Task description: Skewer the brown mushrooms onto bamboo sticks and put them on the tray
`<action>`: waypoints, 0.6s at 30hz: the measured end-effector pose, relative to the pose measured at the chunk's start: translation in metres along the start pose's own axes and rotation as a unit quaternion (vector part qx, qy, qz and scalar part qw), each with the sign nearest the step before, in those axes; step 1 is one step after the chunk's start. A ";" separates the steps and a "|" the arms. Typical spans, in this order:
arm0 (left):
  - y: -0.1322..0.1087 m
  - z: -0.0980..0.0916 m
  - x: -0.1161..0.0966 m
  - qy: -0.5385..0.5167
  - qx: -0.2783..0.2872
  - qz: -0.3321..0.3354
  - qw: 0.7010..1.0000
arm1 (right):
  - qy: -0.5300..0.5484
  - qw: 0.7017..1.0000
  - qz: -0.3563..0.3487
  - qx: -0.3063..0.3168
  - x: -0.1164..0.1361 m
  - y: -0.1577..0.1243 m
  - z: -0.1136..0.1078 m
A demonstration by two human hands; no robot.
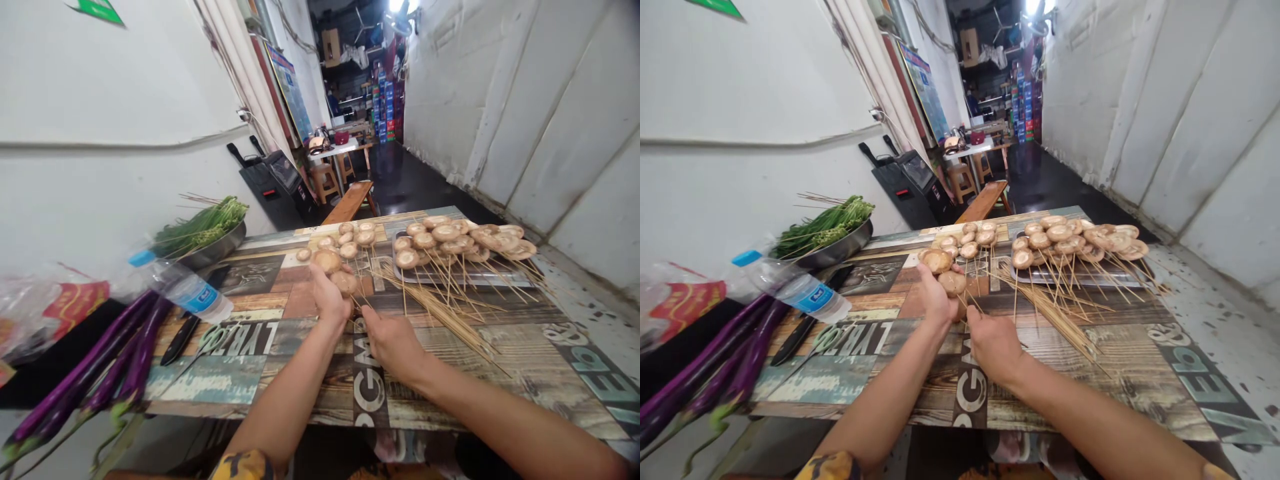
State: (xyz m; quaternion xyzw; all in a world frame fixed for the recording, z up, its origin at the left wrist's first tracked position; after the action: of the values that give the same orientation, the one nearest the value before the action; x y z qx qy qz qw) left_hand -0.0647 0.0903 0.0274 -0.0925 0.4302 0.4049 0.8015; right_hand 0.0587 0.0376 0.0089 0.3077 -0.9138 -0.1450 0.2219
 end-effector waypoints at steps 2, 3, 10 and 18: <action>-0.001 0.000 0.002 -0.002 -0.001 0.003 1.000 | 0.004 1.000 0.006 0.008 -0.001 0.000 0.002; -0.002 0.000 0.002 -0.001 -0.001 0.001 1.000 | 0.007 1.000 0.007 0.010 -0.001 0.000 0.002; 0.002 0.000 0.011 -0.041 0.012 -0.047 0.998 | 0.168 0.985 0.010 -0.020 -0.004 0.003 -0.007; 0.001 -0.004 0.011 -0.030 -0.017 -0.038 0.999 | 0.011 0.999 -0.015 -0.036 0.002 -0.001 -0.004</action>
State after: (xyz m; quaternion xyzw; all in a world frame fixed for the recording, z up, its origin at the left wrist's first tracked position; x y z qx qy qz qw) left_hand -0.0647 0.0953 0.0169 -0.1101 0.3952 0.3837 0.8273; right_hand 0.0598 0.0352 0.0131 0.3144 -0.9009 -0.1775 0.2408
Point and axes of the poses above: each hand's wrist, its own y-axis towards the middle knuckle, its own z-axis out of the palm, x = y × z, the point moved 10 cm from there along y, towards the middle knuckle, and after that the axes turned 8 degrees about z, right-handed, at the moved point
